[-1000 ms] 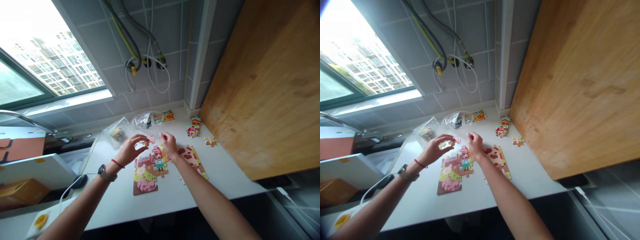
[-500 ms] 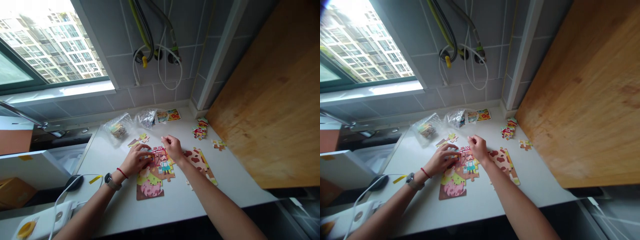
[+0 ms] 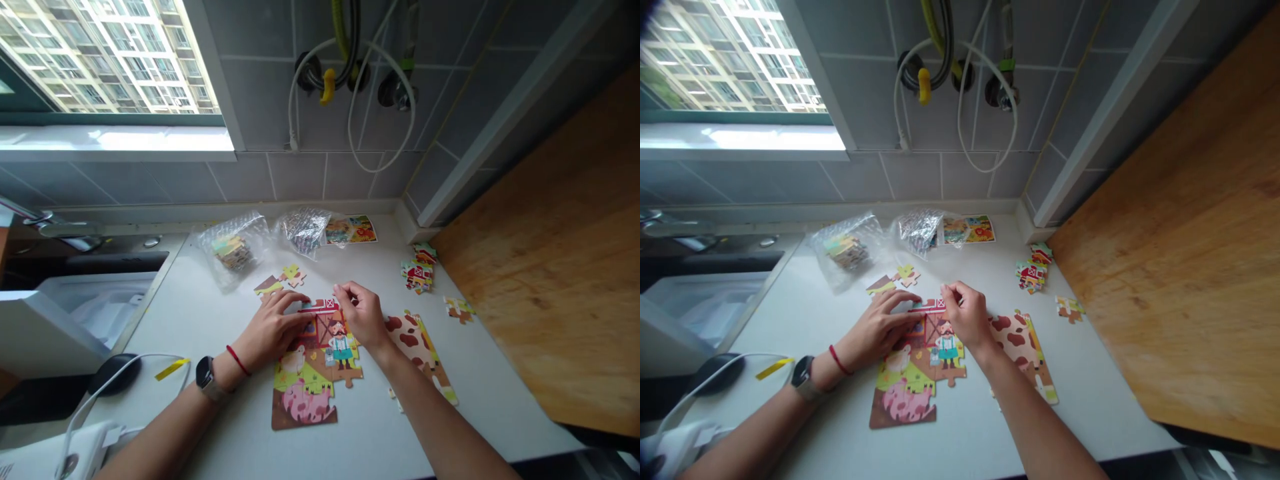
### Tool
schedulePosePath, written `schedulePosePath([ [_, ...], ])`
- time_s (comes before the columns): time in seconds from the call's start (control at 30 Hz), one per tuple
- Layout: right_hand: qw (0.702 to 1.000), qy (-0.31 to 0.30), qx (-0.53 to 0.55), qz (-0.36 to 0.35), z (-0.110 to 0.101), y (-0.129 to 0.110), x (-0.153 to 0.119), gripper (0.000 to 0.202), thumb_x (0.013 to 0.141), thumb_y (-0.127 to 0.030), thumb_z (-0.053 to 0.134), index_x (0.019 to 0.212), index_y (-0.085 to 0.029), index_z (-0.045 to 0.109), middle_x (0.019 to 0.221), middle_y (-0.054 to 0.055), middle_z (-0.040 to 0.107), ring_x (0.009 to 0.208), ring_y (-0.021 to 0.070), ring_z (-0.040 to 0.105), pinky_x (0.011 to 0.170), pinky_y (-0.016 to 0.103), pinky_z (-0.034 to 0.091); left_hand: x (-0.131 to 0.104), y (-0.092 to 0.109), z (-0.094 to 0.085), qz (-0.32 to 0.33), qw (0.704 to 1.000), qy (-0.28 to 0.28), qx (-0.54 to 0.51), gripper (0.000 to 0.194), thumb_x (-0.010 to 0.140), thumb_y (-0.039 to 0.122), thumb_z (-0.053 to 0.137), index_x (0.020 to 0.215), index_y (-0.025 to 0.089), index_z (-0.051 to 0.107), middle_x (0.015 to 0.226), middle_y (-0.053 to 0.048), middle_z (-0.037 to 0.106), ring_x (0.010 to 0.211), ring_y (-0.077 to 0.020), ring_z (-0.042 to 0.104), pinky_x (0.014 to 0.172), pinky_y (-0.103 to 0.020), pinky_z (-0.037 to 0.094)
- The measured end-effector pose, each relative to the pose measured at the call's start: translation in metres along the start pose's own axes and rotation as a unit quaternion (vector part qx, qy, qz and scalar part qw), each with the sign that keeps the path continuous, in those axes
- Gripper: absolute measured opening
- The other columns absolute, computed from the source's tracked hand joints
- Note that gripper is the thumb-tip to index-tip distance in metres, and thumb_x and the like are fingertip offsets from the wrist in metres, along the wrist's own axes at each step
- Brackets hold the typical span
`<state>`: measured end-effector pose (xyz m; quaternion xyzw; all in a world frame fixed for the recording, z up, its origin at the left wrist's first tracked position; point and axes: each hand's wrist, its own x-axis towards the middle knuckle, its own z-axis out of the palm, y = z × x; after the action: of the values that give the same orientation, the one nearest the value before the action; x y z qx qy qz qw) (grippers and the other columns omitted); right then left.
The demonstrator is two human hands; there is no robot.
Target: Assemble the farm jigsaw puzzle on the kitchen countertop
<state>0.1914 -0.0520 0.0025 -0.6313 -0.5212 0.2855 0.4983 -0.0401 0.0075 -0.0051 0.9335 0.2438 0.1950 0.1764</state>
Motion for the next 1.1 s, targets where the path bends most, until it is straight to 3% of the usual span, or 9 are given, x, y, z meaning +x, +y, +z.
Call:
schedulePosePath([
  [0.17,0.998,-0.021,-0.038,-0.043,0.001,-0.002,-0.002,0.037,0.099,-0.043,0.060,0.071,-0.021,0.068,0.068,0.002,0.064,0.065,0.0168,0.059,0.066,0.028,0.044,-0.001,0.002,-0.005,-0.004,1.000,-0.021,-0.022,0.036,0.101,0.022,0.052,0.128,0.033,0.073,0.140,-0.009,0.064,0.125,-0.0317,0.056,0.107,-0.056,0.047],
  [0.27,0.998,-0.030,-0.041,-0.045,0.003,-0.003,-0.003,0.036,0.099,-0.041,0.060,0.070,-0.021,0.070,0.068,0.002,0.065,0.064,0.0170,0.058,0.066,0.029,0.045,-0.002,0.002,-0.005,-0.017,0.998,0.001,-0.056,0.042,0.100,0.020,0.050,0.137,0.030,0.067,0.134,-0.010,0.067,0.124,-0.0298,0.059,0.108,-0.053,0.049],
  [0.43,0.998,-0.041,-0.020,-0.036,0.006,-0.003,-0.003,0.035,0.098,-0.041,0.061,0.070,-0.021,0.070,0.070,0.003,0.068,0.065,0.0172,0.061,0.067,0.029,0.046,-0.007,-0.005,-0.003,-0.054,0.990,0.104,-0.076,0.033,0.102,0.021,0.052,0.131,0.024,0.066,0.122,-0.010,0.072,0.114,-0.0251,0.067,0.101,-0.044,0.057],
  [0.67,1.000,-0.022,-0.004,-0.004,0.006,-0.002,-0.002,0.050,0.103,-0.055,0.049,0.083,-0.020,0.078,0.072,0.004,0.069,0.070,0.0187,0.066,0.072,0.030,0.051,-0.009,-0.019,-0.009,-0.122,0.962,0.244,0.016,0.025,0.102,0.025,0.051,0.122,0.023,0.066,0.115,-0.008,0.076,0.107,-0.0273,0.071,0.095,-0.046,0.060],
  [0.77,0.999,-0.019,0.022,0.014,0.007,-0.002,-0.003,0.061,0.104,-0.062,0.041,0.075,-0.021,0.077,0.078,0.006,0.072,0.076,0.0194,0.070,0.080,0.031,0.054,-0.010,-0.018,-0.010,-0.134,0.958,0.252,0.022,0.025,0.101,0.033,0.052,0.121,0.029,0.066,0.114,-0.004,0.077,0.103,-0.0284,0.073,0.092,-0.049,0.061],
  [0.83,0.999,-0.017,0.031,0.010,0.007,-0.002,-0.003,0.057,0.103,-0.061,0.045,0.074,-0.022,0.075,0.090,0.007,0.076,0.085,0.0202,0.073,0.086,0.032,0.056,-0.010,-0.016,-0.009,-0.124,0.960,0.250,0.002,0.022,0.101,0.036,0.053,0.118,0.033,0.066,0.110,0.001,0.078,0.106,-0.0283,0.073,0.092,-0.049,0.061],
  [0.9,0.999,-0.001,0.052,0.016,0.007,-0.002,-0.003,0.046,0.101,-0.055,0.049,0.085,-0.022,0.076,0.103,0.007,0.076,0.089,0.0206,0.075,0.084,0.031,0.057,-0.011,-0.014,-0.008,-0.091,0.963,0.254,-0.030,0.019,0.099,0.035,0.055,0.114,0.033,0.068,0.106,0.000,0.079,0.104,-0.0282,0.074,0.092,-0.048,0.062],
  [1.0,0.992,0.018,0.111,0.062,0.004,-0.004,-0.003,0.035,0.097,-0.043,0.049,0.103,-0.020,0.075,0.088,0.003,0.073,0.074,0.0195,0.077,0.066,0.027,0.056,-0.013,-0.014,-0.004,-0.057,0.967,0.241,-0.067,0.018,0.097,0.032,0.058,0.112,0.031,0.069,0.105,-0.001,0.080,0.099,-0.0269,0.076,0.089,-0.043,0.063],
  [1.1,0.978,0.056,0.179,0.092,-0.002,-0.004,-0.002,0.034,0.086,-0.035,0.049,0.098,-0.018,0.076,0.072,0.001,0.066,0.066,0.0191,0.075,0.059,0.026,0.055,-0.014,-0.017,-0.001,-0.040,0.969,0.234,-0.066,0.017,0.097,0.032,0.059,0.109,0.031,0.071,0.105,-0.002,0.080,0.097,-0.0257,0.077,0.082,-0.038,0.065],
])
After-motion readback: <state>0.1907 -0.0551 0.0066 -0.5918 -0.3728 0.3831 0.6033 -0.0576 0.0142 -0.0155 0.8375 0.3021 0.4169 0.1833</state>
